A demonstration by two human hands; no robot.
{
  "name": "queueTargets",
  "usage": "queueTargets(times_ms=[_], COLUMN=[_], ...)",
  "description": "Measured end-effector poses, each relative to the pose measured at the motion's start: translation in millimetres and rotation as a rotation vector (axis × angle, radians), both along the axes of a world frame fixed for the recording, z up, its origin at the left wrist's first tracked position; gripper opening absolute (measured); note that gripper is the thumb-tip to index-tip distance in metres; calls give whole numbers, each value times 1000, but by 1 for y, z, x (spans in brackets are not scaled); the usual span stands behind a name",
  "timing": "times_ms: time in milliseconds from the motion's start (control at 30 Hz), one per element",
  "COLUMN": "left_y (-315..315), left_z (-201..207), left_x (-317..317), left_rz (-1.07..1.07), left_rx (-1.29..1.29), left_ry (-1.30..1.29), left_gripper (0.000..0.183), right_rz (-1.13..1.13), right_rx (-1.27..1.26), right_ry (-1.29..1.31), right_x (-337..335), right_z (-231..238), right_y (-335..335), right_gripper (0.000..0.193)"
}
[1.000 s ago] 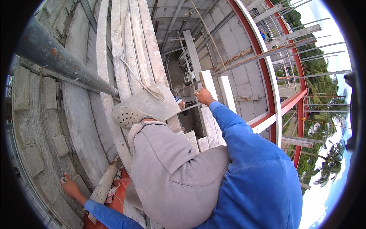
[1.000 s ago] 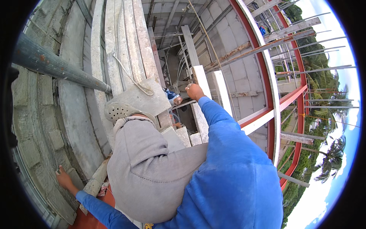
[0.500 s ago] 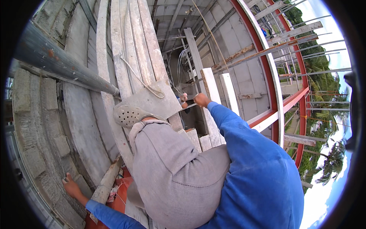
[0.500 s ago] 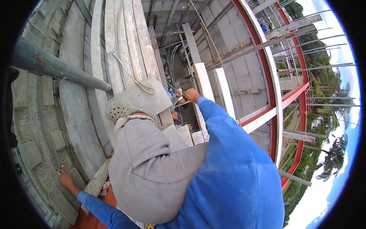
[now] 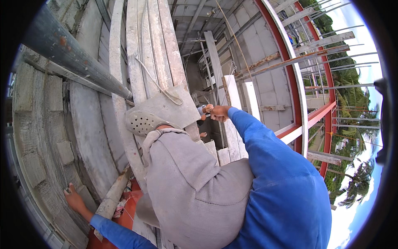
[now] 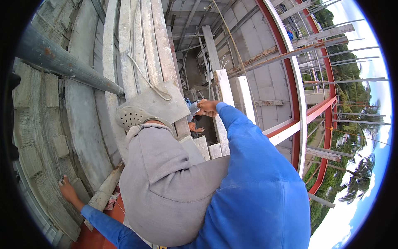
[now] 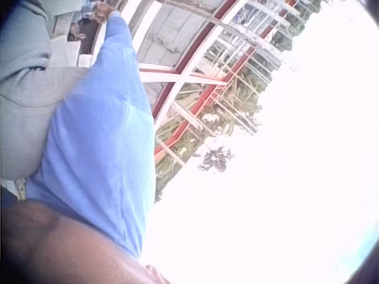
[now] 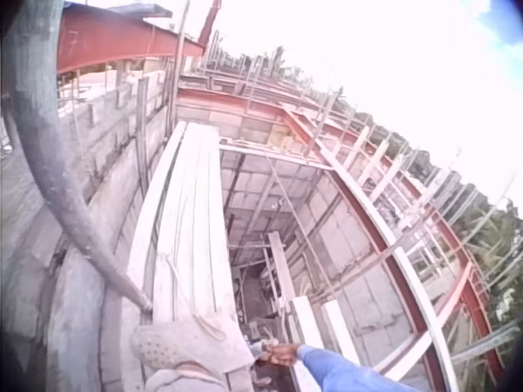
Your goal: The person secures a white rope to a red metal beam on a construction scaffold. They tie the rope around the beam and adjust it multiple times to ensure it is fastened securely.
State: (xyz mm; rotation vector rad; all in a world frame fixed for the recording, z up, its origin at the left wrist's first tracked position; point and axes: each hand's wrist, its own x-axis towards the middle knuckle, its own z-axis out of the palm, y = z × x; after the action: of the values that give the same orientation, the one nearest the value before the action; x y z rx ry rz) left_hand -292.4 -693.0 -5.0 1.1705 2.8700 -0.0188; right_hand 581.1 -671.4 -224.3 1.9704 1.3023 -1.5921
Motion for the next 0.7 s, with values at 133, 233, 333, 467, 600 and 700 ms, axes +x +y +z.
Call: queueTargets(times_ms=[133, 233, 333, 467, 600, 700], left_y=[16, 10, 7, 9, 7, 9], left_z=[2, -4, -6, -7, -6, -3], left_x=[17, 15, 4, -8, -6, 0], left_rz=[-11, 5, 7, -31, -42, -45], left_rx=[-6, -7, -7, 1, -29, -36], left_ry=[-27, 9, 27, -44, 28, -11], left_gripper=[88, 88, 89, 90, 93, 94], right_rz=[581, 550, 560, 528, 275, 217], right_rx=[462, 516, 569, 434, 340, 310], right_ry=[-269, -376, -378, -498, -538, -525], right_x=[10, 10, -4, -3, -6, 2], right_z=[3, 5, 10, -5, -12, -19], right_y=[-17, -26, -9, 6, 12, 5], right_gripper=[18, 18, 34, 31, 33, 33])
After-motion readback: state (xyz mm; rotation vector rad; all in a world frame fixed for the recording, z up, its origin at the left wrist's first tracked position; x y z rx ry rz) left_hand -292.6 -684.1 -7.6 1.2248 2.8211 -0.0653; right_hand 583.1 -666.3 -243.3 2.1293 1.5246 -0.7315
